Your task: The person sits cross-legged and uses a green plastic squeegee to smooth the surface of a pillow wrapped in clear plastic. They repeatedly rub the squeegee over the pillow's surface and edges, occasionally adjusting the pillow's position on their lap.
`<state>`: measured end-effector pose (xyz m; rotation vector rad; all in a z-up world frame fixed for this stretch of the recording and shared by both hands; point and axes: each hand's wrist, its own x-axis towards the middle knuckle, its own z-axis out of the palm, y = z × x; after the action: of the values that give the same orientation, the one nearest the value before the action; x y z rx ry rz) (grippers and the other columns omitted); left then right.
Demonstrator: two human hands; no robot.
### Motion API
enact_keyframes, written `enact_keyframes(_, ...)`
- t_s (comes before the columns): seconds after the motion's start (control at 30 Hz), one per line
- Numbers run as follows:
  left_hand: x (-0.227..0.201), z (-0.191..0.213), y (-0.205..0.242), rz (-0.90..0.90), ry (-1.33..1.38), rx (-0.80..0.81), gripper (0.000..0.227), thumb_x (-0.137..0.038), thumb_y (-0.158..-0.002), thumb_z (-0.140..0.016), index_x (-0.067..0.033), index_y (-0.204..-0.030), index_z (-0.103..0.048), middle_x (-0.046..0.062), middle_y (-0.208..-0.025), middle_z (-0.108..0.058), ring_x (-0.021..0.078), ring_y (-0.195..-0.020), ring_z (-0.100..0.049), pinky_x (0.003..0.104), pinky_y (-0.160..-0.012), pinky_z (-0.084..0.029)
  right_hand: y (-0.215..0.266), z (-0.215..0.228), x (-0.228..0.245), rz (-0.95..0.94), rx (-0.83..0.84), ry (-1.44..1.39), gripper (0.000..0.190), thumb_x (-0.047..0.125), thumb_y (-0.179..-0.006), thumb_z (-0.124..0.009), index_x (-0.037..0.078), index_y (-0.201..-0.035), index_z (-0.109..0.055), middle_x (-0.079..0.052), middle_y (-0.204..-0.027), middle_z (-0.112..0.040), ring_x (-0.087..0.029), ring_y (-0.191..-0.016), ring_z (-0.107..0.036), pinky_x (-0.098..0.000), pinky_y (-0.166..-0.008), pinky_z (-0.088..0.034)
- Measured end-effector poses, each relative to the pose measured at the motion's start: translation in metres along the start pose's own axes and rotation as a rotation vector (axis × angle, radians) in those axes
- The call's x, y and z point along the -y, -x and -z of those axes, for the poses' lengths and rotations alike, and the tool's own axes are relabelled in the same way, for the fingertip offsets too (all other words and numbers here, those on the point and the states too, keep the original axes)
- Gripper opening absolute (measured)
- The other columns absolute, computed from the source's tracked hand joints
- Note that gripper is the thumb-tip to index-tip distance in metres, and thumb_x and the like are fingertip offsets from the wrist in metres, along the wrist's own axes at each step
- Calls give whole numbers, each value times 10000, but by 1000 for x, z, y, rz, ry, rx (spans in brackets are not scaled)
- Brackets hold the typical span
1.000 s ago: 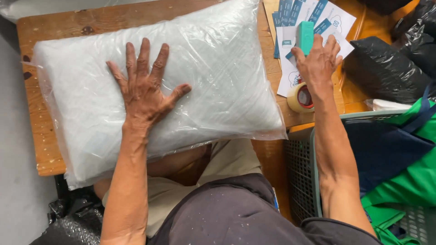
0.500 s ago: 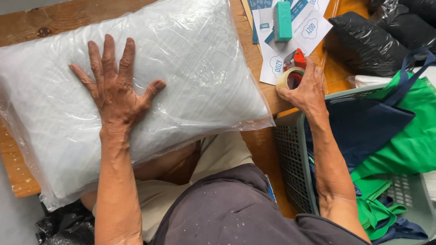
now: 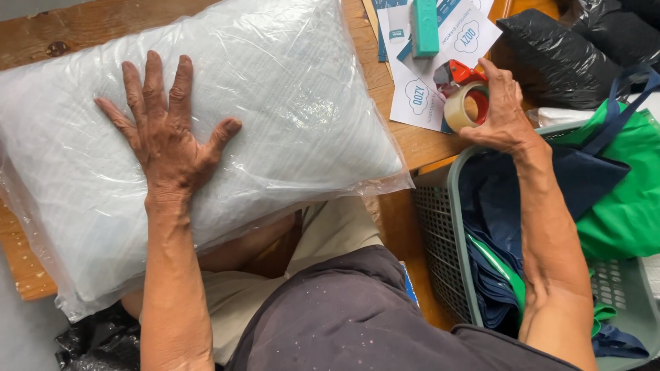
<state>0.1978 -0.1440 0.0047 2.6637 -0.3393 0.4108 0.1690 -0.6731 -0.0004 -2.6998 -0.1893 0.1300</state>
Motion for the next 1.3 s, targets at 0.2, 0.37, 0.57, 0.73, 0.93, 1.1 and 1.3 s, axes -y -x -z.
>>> enact_keyframes(0.2, -2, 2, -1, -5, 2, -4, 902, -831, -971, -442, -255, -1654, -312, 130, -1710, -230, 456, -1566, -108, 807, -1123, 55, -8, -11, -26, -22, 19, 93, 1080, 256, -622, -717, 8, -1568, -258, -217, -1296, -307, -420, -1215, -369, -597, -1130, -253)
enact_keyframes(0.37, 1, -1, 1, -2, -7, -2, 895, -824, -977, -464, -262, -1657, -310, 111, -1715, -218, 438, -1576, -105, 800, -1132, 61, -14, -20, -5, -209, -183, -21, 899, 310, -665, -797, -4, -1420, -423, -192, -1229, -331, -358, -1205, -392, -494, -1012, -439)
enact_keyframes(0.57, 2, -2, 1, -1, -12, -13, 919, -832, -972, -455, -234, -1659, -334, 111, -1713, -218, 410, -1573, -94, 794, -1138, 60, -21, -35, 13, -575, -260, -70, 1043, 403, -662, -894, -7, -1452, -352, -174, -1297, -322, -357, -1275, -375, -462, -1087, -393)
enact_keyframes(0.73, 4, -4, 4, 1, -1, -23, 907, -839, -972, -461, -262, -1657, -318, 99, -1718, -222, 396, -1582, -93, 788, -1145, 70, -21, -40, 15, -646, -235, -52, 1034, 409, -649, -903, 15, -1423, -343, -172, -1310, -303, -366, -1273, -361, -491, -1058, -404)
enact_keyframes(0.93, 5, -5, 6, 6, -6, -29, 901, -835, -977, -477, -266, -1657, -315, 103, -1717, -223, 400, -1580, -91, 787, -1143, 71, -26, -30, 33, -676, -56, -66, 1418, 570, -680, -917, -14, -1578, 11, -214, -1570, -122, -403, -1491, -160, -511, -1228, -217)
enact_keyframes(1.1, 3, -6, 6, -5, -31, -23, 901, -838, -981, -459, -269, -1658, -288, 114, -1719, -221, 405, -1585, -107, 790, -1151, 52, -61, -34, 16, -80, -536, 62, 750, 232, -939, -933, -91, -1423, -460, -274, -1342, -465, -404, -1257, -514, -495, -1050, -457)
enact_keyframes(1.3, 3, -5, 8, -12, -43, -34, 910, -836, -977, -485, -269, -1660, -285, 104, -1722, -209, 414, -1591, -112, 790, -1164, 42, -155, -60, 18, -330, -313, 86, 508, 429, -1086, -706, 42, -1366, -533, -244, -1083, -539, -410, -1015, -586, -517, -813, -534)
